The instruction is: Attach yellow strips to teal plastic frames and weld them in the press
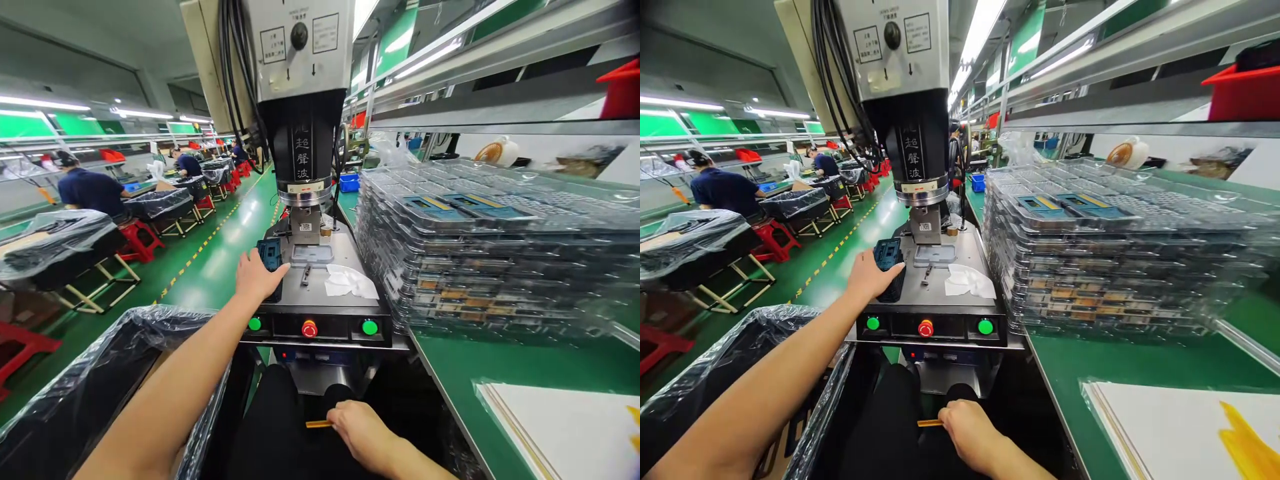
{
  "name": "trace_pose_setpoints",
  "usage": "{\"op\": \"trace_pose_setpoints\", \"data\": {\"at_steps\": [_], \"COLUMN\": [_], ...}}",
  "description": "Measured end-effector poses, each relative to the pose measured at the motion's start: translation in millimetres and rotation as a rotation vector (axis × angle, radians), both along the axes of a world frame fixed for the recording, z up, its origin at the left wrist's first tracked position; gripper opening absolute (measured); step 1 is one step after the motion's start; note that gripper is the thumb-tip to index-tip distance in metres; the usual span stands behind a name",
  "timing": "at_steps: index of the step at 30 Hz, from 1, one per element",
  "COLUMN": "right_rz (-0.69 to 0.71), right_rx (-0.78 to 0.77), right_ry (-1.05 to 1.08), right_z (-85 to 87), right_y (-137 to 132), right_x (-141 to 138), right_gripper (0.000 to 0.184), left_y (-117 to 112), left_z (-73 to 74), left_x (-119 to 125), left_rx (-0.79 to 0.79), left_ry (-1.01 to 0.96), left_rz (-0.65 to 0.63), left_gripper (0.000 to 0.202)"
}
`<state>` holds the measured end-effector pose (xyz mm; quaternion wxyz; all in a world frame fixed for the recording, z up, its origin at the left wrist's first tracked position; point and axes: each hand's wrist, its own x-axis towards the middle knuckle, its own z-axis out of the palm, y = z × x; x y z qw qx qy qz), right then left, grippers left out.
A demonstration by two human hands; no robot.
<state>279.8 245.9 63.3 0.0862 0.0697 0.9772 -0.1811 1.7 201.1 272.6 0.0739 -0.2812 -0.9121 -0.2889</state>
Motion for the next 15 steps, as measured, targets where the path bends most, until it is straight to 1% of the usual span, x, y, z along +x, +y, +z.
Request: {"op": "trace_pose_setpoints", "data": {"at_steps": [2,4,6,8,10,12,14,15], "right_rz": [0.046,0.055,0.031,-0.029,-0.126,-0.272,-0.452,-0.538], "right_rx": [0.008,0.013,0.006,-0.048,-0.167,-0.356,-0.618,-0.767], "right_ry": [0.036,0.054,0.06,0.078,0.132,0.191,0.208,0.208], "right_z": [3.2,6.7,10.5,15.2,20.7,26.2,30.2,31.4], "right_y": [0,1,3,5,4,3,0,0], "right_x": [-1,-2,-3,-4,-5,-6,-8,-9], "right_gripper": [0.02,0.02,0.02,0.019,0.018,0.017,0.014,0.011], "left_y": [9,13,12,6,-5,-24,-49,-63], "left_z": [-3.8,-7.1,-7.2,-3.7,0.4,0.2,-9.4,-18.7], "left_x": [-1,-3,-5,-7,-6,-1,11,20], "left_rx": [-0.011,-0.003,0.01,0.027,0.093,0.248,0.44,0.521], "left_ry": [-0.024,-0.038,-0.044,-0.042,0.01,0.135,0.249,0.25], "left_rz": [0.011,0.015,0.026,0.05,0.074,0.06,0.002,-0.03], "left_gripper": [0.089,0.083,0.079,0.077,0.073,0.07,0.074,0.077]}}
